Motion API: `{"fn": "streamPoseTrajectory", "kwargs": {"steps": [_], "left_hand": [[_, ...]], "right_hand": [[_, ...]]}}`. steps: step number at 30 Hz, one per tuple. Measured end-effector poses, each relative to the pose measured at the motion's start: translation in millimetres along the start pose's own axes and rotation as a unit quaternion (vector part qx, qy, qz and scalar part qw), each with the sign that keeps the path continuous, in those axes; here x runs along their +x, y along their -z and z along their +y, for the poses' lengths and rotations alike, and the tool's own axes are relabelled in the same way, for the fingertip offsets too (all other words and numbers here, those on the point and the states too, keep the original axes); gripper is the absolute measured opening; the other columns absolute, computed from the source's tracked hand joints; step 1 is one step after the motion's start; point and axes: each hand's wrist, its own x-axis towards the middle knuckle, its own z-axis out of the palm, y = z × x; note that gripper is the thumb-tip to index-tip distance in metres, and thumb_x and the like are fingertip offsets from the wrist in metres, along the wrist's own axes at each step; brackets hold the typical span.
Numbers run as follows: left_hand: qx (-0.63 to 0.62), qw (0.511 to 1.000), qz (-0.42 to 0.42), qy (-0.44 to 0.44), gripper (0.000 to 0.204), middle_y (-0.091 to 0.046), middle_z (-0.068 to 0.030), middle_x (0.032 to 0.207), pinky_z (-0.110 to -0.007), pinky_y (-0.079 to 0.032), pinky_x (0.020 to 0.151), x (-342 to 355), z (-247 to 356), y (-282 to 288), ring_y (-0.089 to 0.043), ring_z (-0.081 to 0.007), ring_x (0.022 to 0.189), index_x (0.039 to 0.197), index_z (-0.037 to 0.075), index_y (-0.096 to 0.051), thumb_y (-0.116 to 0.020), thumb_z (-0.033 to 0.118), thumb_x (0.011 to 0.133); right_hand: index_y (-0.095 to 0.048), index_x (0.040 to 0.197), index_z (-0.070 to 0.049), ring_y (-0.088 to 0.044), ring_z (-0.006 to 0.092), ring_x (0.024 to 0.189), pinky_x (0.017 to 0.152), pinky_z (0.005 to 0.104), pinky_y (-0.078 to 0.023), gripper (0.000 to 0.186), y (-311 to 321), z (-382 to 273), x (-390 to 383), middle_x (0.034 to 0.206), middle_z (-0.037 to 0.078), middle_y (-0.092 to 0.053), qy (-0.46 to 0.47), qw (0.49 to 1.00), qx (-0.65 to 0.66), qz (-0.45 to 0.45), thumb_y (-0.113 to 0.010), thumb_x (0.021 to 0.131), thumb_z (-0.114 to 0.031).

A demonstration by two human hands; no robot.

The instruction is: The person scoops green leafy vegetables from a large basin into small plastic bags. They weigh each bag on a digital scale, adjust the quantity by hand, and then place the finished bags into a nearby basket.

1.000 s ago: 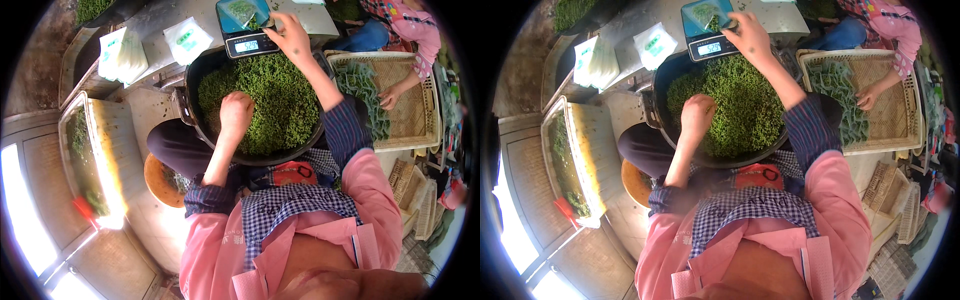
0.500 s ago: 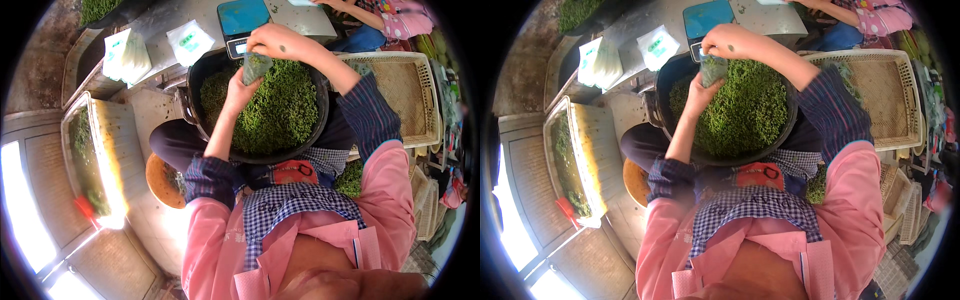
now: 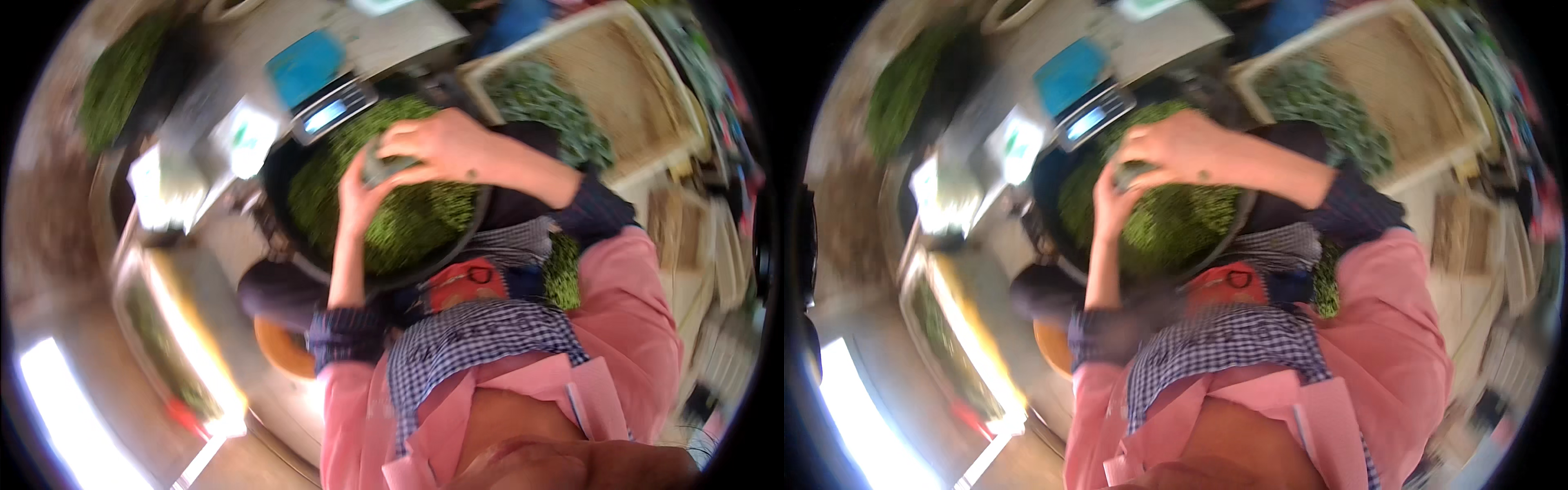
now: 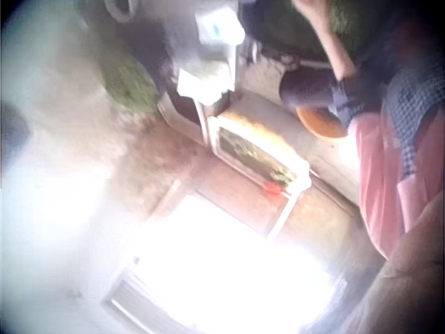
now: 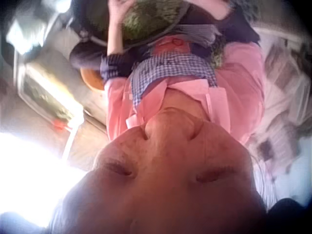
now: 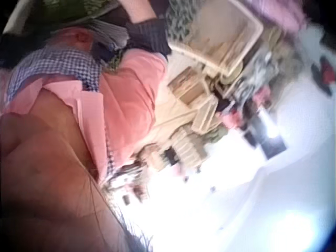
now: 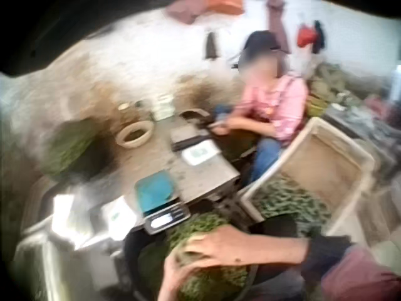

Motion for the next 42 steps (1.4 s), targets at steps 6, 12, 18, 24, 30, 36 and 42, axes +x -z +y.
{"fn": "streamPoseTrajectory", "kwargs": {"steps": [6, 12, 18, 24, 30, 36, 42], "left_hand": [[0.081, 0.981, -0.164, -0.058, 0.065, -0.059, -0.0134, 0.121, -0.033, -0.047, 0.086, 39, 34, -47, -0.057, -0.0182, 0.104, 0.132, 0.000, -0.046, -0.075, 0.007, 0.074], [0.091, 0.994, -0.021, 0.063, 0.057, -0.057, -0.0136, 0.123, -0.028, -0.052, 0.077, 3, 7, -2, -0.060, -0.0173, 0.097, 0.135, 0.000, -0.042, -0.065, 0.002, 0.083], [0.071, 0.983, 0.126, 0.117, 0.029, -0.069, -0.0097, 0.086, -0.023, -0.049, 0.069, -10, -26, 52, -0.062, -0.0111, 0.071, 0.112, -0.003, -0.063, -0.065, 0.011, 0.086], [0.433, 0.842, 0.294, 0.127, 0.027, -0.067, -0.0093, 0.071, -0.033, -0.050, 0.067, -2, -10, 160, -0.064, -0.0195, 0.062, 0.090, 0.006, -0.071, -0.066, 0.031, 0.082], [0.515, 0.832, 0.194, -0.068, 0.021, -0.068, -0.0121, 0.084, -0.040, -0.051, 0.074, 62, -62, 194, -0.065, -0.0309, 0.081, 0.089, 0.011, -0.072, -0.067, 0.027, 0.076], [0.523, 0.825, 0.206, 0.062, 0.017, -0.069, -0.0103, 0.080, -0.039, -0.052, 0.070, 85, -59, 188, -0.066, -0.0302, 0.075, 0.084, 0.017, -0.074, -0.068, 0.030, 0.074], [0.481, 0.851, 0.103, 0.185, 0.027, -0.070, -0.0110, 0.087, -0.037, -0.051, 0.077, 89, -40, 216, -0.067, -0.0269, 0.083, 0.089, 0.014, -0.074, -0.070, 0.036, 0.073]], "right_hand": [[-0.059, 0.096, -0.012, -0.059, 0.0255, 0.090, 0.087, 0.0397, -0.042, 0.031, -17, 67, -53, 0.091, 0.006, -0.059, -0.059, 0.997, -0.008, 0.051, -0.072, 0.072, -0.028], [-0.061, 0.085, -0.009, -0.060, 0.0348, 0.080, 0.065, 0.0445, -0.049, 0.014, 29, 177, -219, 0.083, 0.013, -0.061, -0.412, 0.840, -0.196, 0.294, -0.056, 0.079, -0.021], [-0.062, 0.099, -0.005, -0.062, 0.0349, 0.086, 0.070, 0.0477, -0.048, 0.025, -32, 311, -468, 0.091, 0.017, -0.065, -0.626, 0.711, -0.318, 0.045, -0.054, 0.083, -0.023], [-0.064, 0.099, -0.001, -0.059, 0.0399, 0.093, 0.077, 0.0455, -0.048, 0.043, 23, 330, -461, 0.099, 0.024, -0.062, -0.616, 0.735, -0.195, -0.207, -0.068, 0.076, -0.037], [-0.063, 0.092, 0.000, -0.059, 0.0387, 0.088, 0.075, 0.0428, -0.047, 0.033, 46, 240, -288, 0.093, 0.022, -0.062, -0.434, 0.873, -0.223, 0.014, -0.062, 0.084, -0.032], [-0.066, 0.095, -0.006, -0.061, 0.0349, 0.087, 0.074, 0.0408, -0.048, 0.025, 12, 142, -155, 0.094, 0.015, -0.064, -0.365, 0.920, -0.144, 0.022, -0.062, 0.084, -0.028], [-0.066, 0.095, -0.008, -0.062, 0.0306, 0.087, 0.074, 0.0384, -0.049, 0.025, -42, 72, -22, 0.095, 0.011, -0.065, -0.197, 0.980, -0.015, 0.029, -0.062, 0.084, -0.030]]}}
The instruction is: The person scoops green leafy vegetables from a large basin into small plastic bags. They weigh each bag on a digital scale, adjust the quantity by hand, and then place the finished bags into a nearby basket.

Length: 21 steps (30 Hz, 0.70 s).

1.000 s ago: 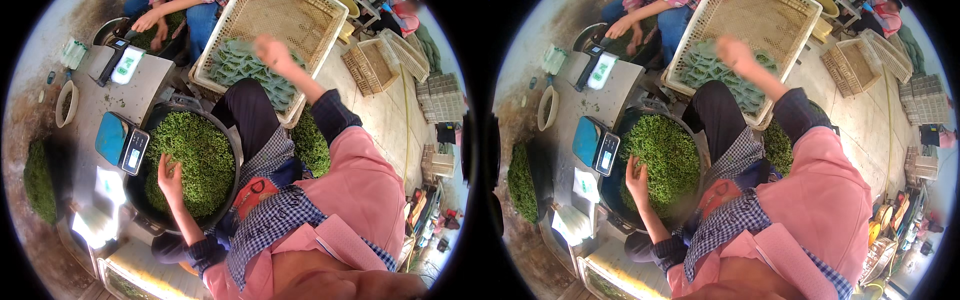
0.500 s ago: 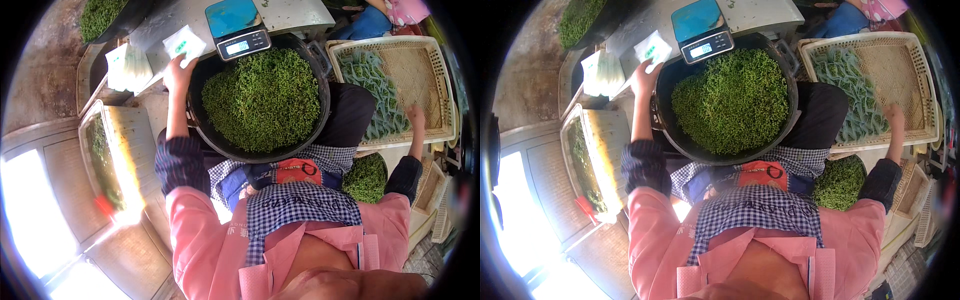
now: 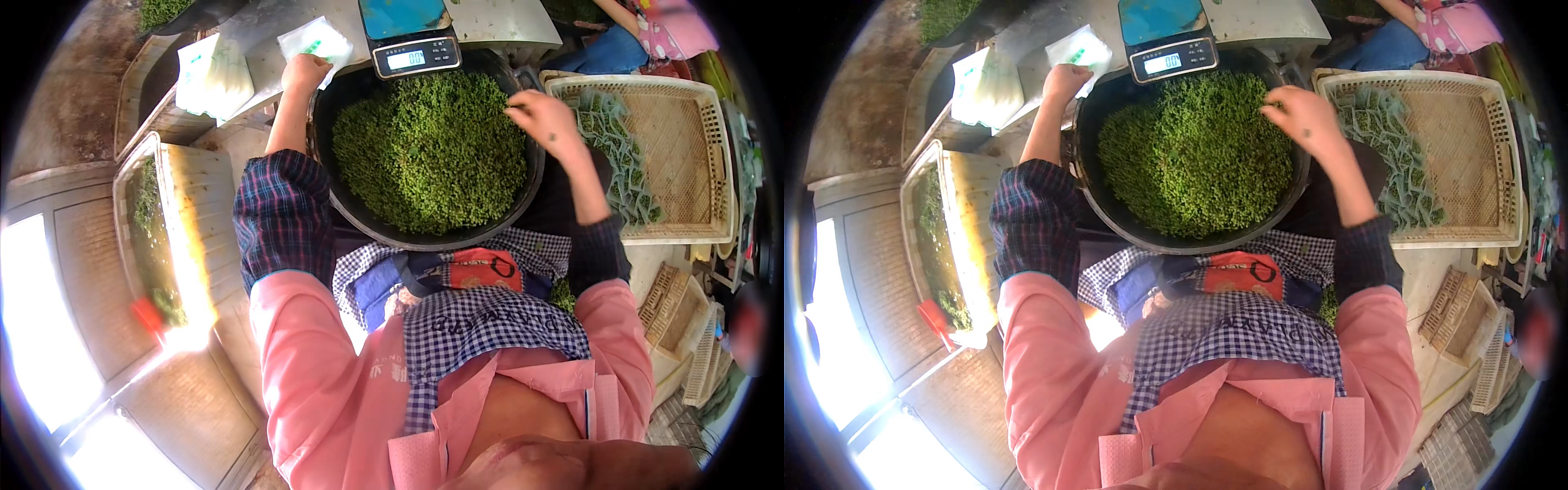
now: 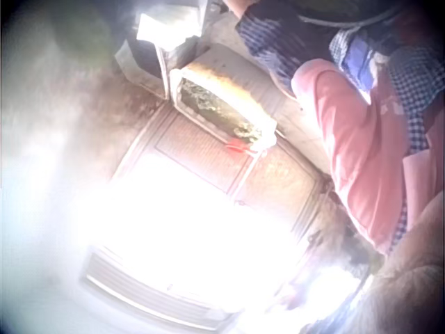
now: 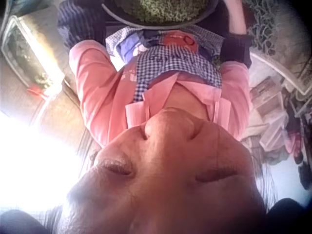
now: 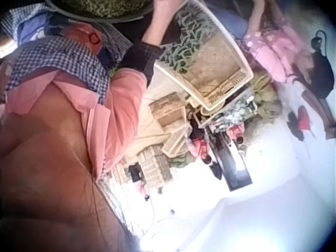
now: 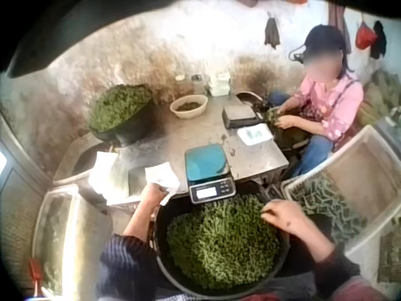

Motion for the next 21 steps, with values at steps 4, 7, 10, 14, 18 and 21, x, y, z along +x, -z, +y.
{"fn": "streamPoseTrajectory", "kwargs": {"steps": [4, 7, 10, 14, 18, 21], "left_hand": [[0.006, 0.991, 0.128, -0.023, 0.017, -0.069, -0.0123, 0.083, -0.038, -0.052, 0.070, -22, 15, 11, -0.066, -0.0309, 0.076, 0.081, 0.012, -0.074, -0.064, 0.026, 0.078], [-0.193, 0.959, 0.189, -0.087, 0.014, -0.069, -0.0091, 0.076, -0.033, -0.052, 0.068, -111, 72, 35, -0.066, -0.0216, 0.070, 0.083, 0.005, -0.071, -0.065, 0.018, 0.080], [-0.635, 0.767, 0.000, -0.091, 0.013, -0.066, -0.0017, 0.080, -0.028, -0.051, 0.073, -149, 99, 4, -0.062, -0.0130, 0.076, 0.096, 0.004, -0.066, -0.065, 0.012, 0.086], [-0.789, 0.608, -0.086, 0.013, 0.015, -0.065, -0.0011, 0.086, -0.028, -0.053, 0.074, -167, 106, -21, -0.062, -0.0118, 0.079, 0.102, 0.003, -0.065, -0.060, 0.009, 0.090], [-0.769, 0.631, -0.065, 0.083, 0.017, -0.063, -0.0015, 0.078, -0.024, -0.052, 0.057, -174, 97, -45, -0.055, -0.0081, 0.059, 0.103, 0.000, -0.066, -0.056, 0.006, 0.090], [-0.815, 0.560, -0.085, 0.122, 0.020, -0.059, -0.0024, 0.071, -0.025, -0.050, 0.051, -175, 109, -62, -0.053, -0.0089, 0.056, 0.106, -0.001, -0.064, -0.052, 0.007, 0.092]], "right_hand": [[-0.067, 0.097, -0.008, -0.064, 0.0236, 0.087, 0.072, 0.0350, -0.051, 0.025, -16, -64, 23, 0.094, 0.010, -0.067, 0.030, 0.992, 0.117, -0.048, -0.063, 0.085, -0.030], [-0.062, 0.111, -0.003, -0.064, 0.0202, 0.096, 0.086, 0.0356, -0.050, 0.031, -36, -82, 29, 0.104, 0.010, -0.065, 0.019, 0.925, 0.375, -0.050, -0.063, 0.088, -0.023], [-0.048, 0.129, -0.001, -0.051, 0.0237, 0.119, 0.101, 0.0376, -0.041, 0.052, -85, -89, 37, 0.127, 0.012, -0.053, -0.047, 0.799, 0.599, -0.005, -0.066, 0.087, -0.028], [-0.047, 0.130, -0.005, -0.054, 0.0229, 0.115, 0.095, 0.0422, -0.045, 0.056, -103, -81, 35, 0.124, 0.009, -0.054, -0.149, 0.530, 0.830, -0.086, -0.068, 0.085, -0.033], [-0.057, 0.113, -0.007, -0.058, 0.0147, 0.093, 0.085, 0.0374, -0.048, 0.043, -100, -77, 12, 0.098, 0.003, -0.062, -0.216, 0.607, 0.765, 0.004, -0.069, 0.084, -0.036], [-0.058, 0.104, -0.008, -0.049, 0.0081, 0.069, 0.070, 0.0295, -0.047, 0.038, -106, -75, 16, 0.079, -0.003, -0.055, -0.281, 0.614, 0.731, 0.096, -0.067, 0.085, -0.040]]}}
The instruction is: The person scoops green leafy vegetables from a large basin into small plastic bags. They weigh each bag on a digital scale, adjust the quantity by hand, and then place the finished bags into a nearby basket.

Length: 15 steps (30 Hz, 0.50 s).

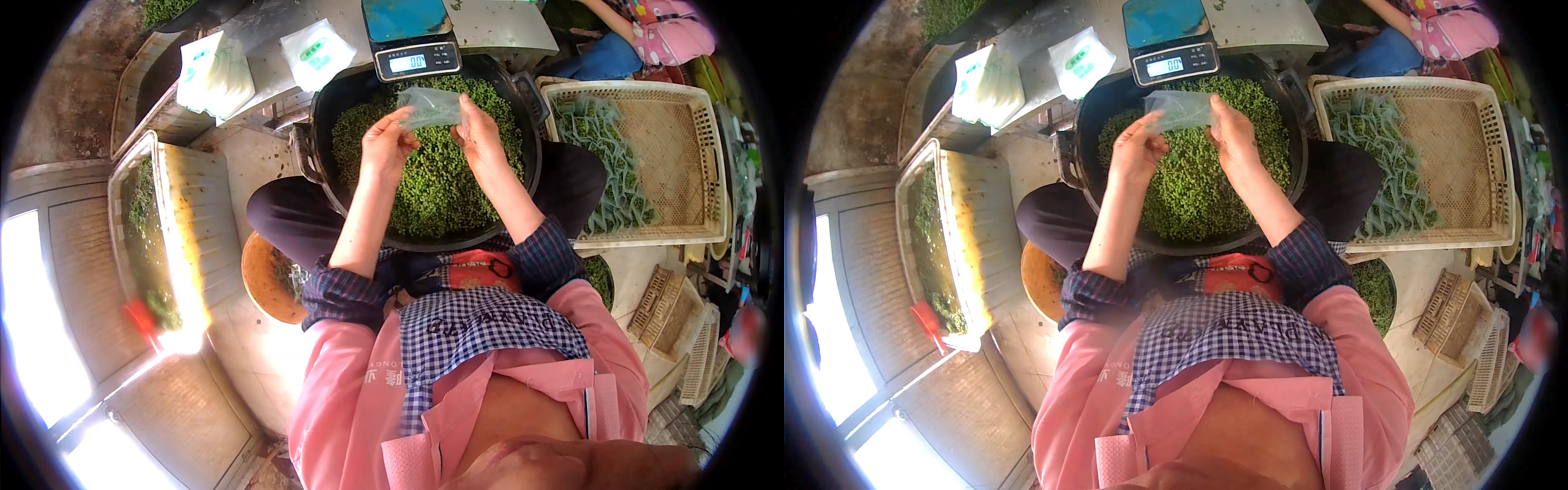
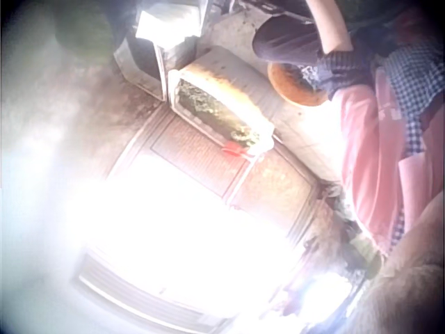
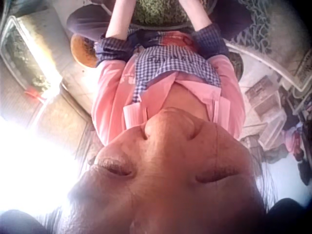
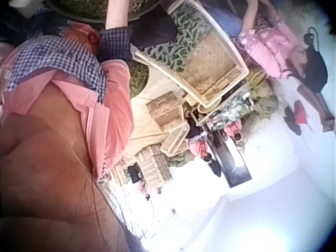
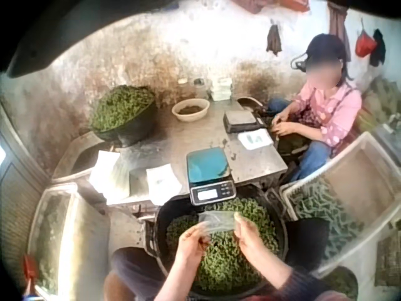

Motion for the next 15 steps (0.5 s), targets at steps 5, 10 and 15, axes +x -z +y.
{"fn": "streamPoseTrajectory", "kwargs": {"steps": [5, 10, 15], "left_hand": [[0.012, 1.000, -0.025, -0.011, 0.025, -0.048, 0.0026, 0.063, -0.024, -0.046, 0.050, -9, 16, -1, -0.045, -0.0093, 0.053, 0.114, 0.004, -0.062, -0.057, 0.012, 0.092], [0.318, 0.912, 0.103, -0.238, 0.025, -0.052, 0.0070, 0.062, -0.018, -0.036, 0.047, -24, 33, 24, -0.041, -0.0009, 0.051, 0.111, 0.003, -0.066, -0.056, 0.003, 0.089], [0.409, 0.859, 0.139, -0.275, 0.026, -0.051, 0.0077, 0.066, -0.017, -0.033, 0.048, -36, 24, 46, -0.039, 0.0004, 0.054, 0.112, 0.000, -0.065, -0.055, 0.001, 0.088]], "right_hand": [[-0.056, 0.115, -0.004, -0.061, 0.0153, 0.081, 0.079, 0.0318, -0.050, 0.055, 0, -10, 0, 0.091, 0.004, -0.064, -0.066, 0.990, 0.106, -0.065, -0.065, 0.084, -0.048], [-0.032, 0.140, -0.001, -0.033, 0.0332, 0.133, 0.109, 0.0459, -0.030, 0.102, 7, 9, -11, 0.146, 0.020, -0.029, 0.189, 0.714, -0.592, -0.323, -0.073, 0.066, -0.058], [-0.049, 0.119, -0.008, -0.045, 0.0343, 0.114, 0.098, 0.0457, -0.038, 0.074, 6, 40, -25, 0.123, 0.014, -0.046, 0.299, 0.516, -0.615, -0.516, -0.082, 0.059, -0.038]]}}
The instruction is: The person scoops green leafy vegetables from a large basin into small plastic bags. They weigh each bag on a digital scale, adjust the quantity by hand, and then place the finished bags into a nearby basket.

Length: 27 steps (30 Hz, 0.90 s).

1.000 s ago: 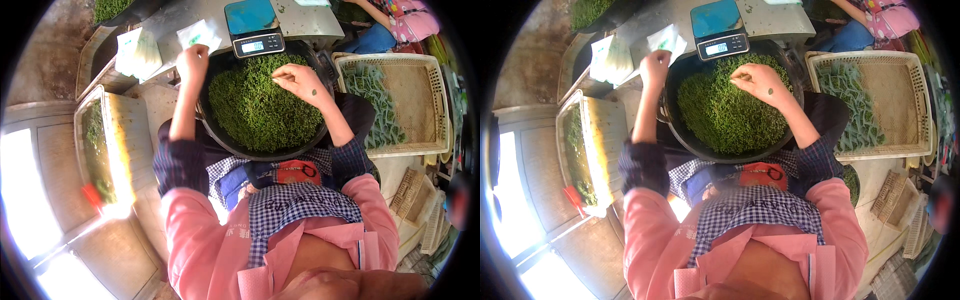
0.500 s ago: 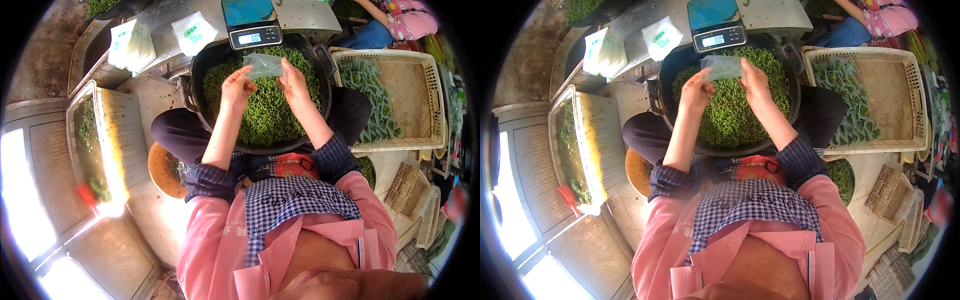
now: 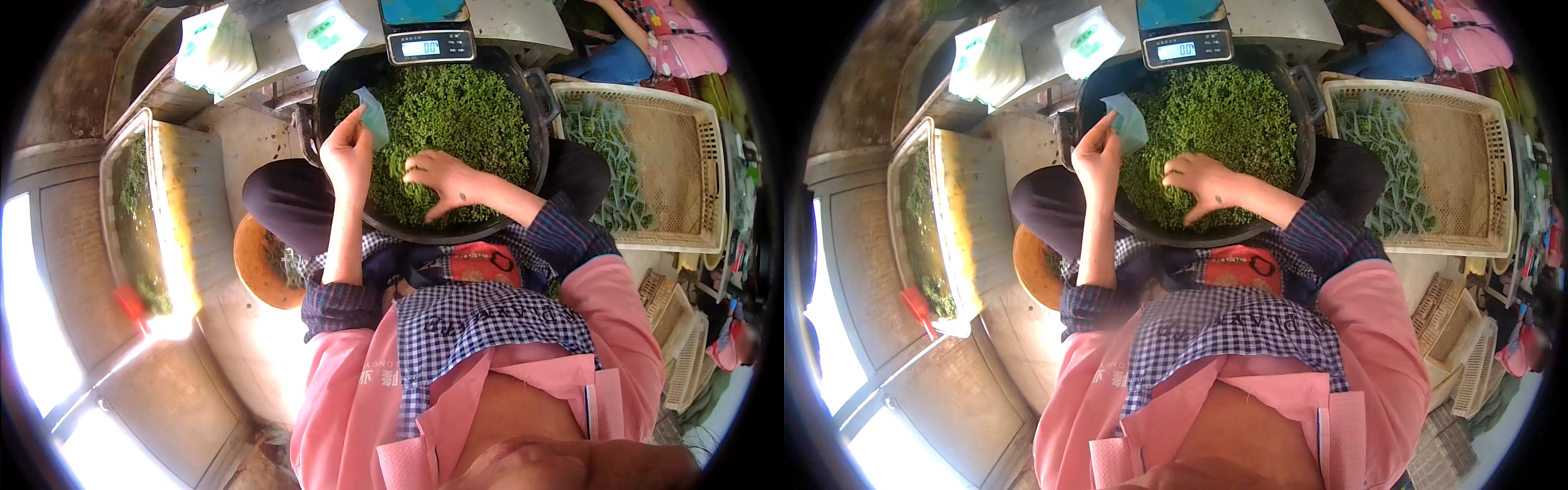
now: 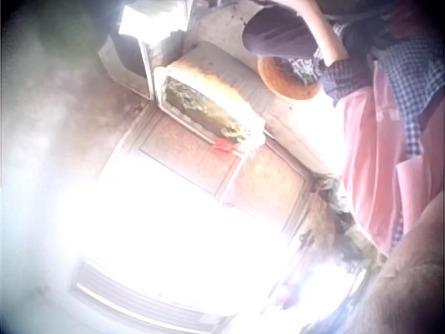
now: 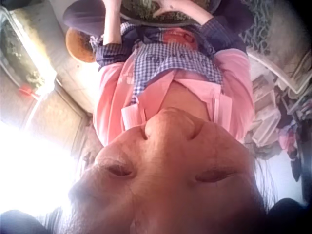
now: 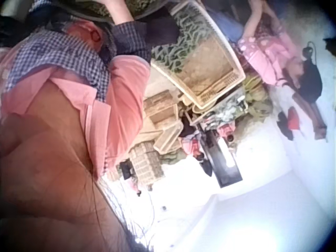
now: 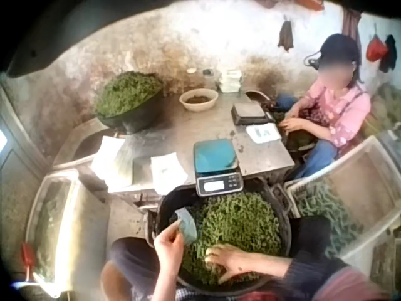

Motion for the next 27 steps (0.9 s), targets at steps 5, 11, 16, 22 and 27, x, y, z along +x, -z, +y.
{"fn": "streamPoseTrajectory", "kwargs": {"steps": [5, 11, 16, 22, 27], "left_hand": [[0.063, 0.998, 0.021, 0.004, 0.026, -0.053, 0.0078, 0.069, -0.018, -0.036, 0.052, -10, 6, 1, -0.041, -0.0009, 0.057, 0.111, 0.000, -0.066, -0.055, 0.001, 0.087], [0.046, 0.998, 0.038, 0.003, 0.025, -0.050, 0.0074, 0.065, -0.018, -0.036, 0.053, -17, 12, 6, -0.041, -0.0010, 0.058, 0.109, 0.003, -0.067, -0.058, 0.004, 0.086], [0.099, 0.995, 0.013, -0.009, 0.024, -0.057, -0.0049, 0.060, -0.023, -0.040, 0.050, -23, 28, -13, -0.047, -0.0050, 0.052, 0.106, 0.002, -0.068, -0.059, 0.004, 0.083], [0.187, 0.978, -0.083, -0.046, 0.026, -0.065, -0.0176, 0.075, -0.033, -0.048, 0.056, -33, 40, -57, -0.062, -0.0278, 0.059, 0.104, 0.009, -0.070, -0.062, 0.008, 0.078], [0.018, 0.997, -0.079, -0.006, 0.025, -0.065, -0.0123, 0.069, -0.030, -0.046, 0.054, -43, 12, -79, -0.059, -0.0177, 0.056, 0.110, 0.004, -0.066, -0.060, 0.007, 0.085]], "right_hand": [[-0.055, 0.108, -0.010, -0.049, 0.0286, 0.107, 0.087, 0.0400, -0.045, 0.046, -17, 7, 16, 0.114, 0.010, -0.050, -0.134, 0.990, 0.031, 0.027, -0.074, 0.069, -0.023], [-0.059, 0.095, -0.007, -0.056, 0.0180, 0.091, 0.080, 0.0324, -0.046, 0.022, 30, 15, 4, 0.095, 0.006, -0.059, -0.182, 0.933, 0.260, 0.172, -0.069, 0.079, -0.019], [-0.059, 0.096, -0.014, -0.056, 0.0121, 0.084, 0.081, 0.0292, -0.046, 0.021, 45, 13, -24, 0.088, 0.000, -0.059, -0.289, 0.744, 0.509, 0.321, -0.068, 0.081, -0.023], [-0.060, 0.109, -0.003, -0.067, 0.0275, 0.088, 0.077, 0.0397, -0.059, 0.037, 64, -24, -15, 0.105, 0.015, -0.065, 0.018, 0.399, 0.826, 0.398, -0.068, 0.080, -0.025], [-0.059, 0.110, -0.005, -0.064, 0.0244, 0.094, 0.083, 0.0391, -0.053, 0.033, 46, -18, -4, 0.103, 0.011, -0.065, -0.019, 0.372, 0.779, 0.504, -0.062, 0.086, -0.027]]}}
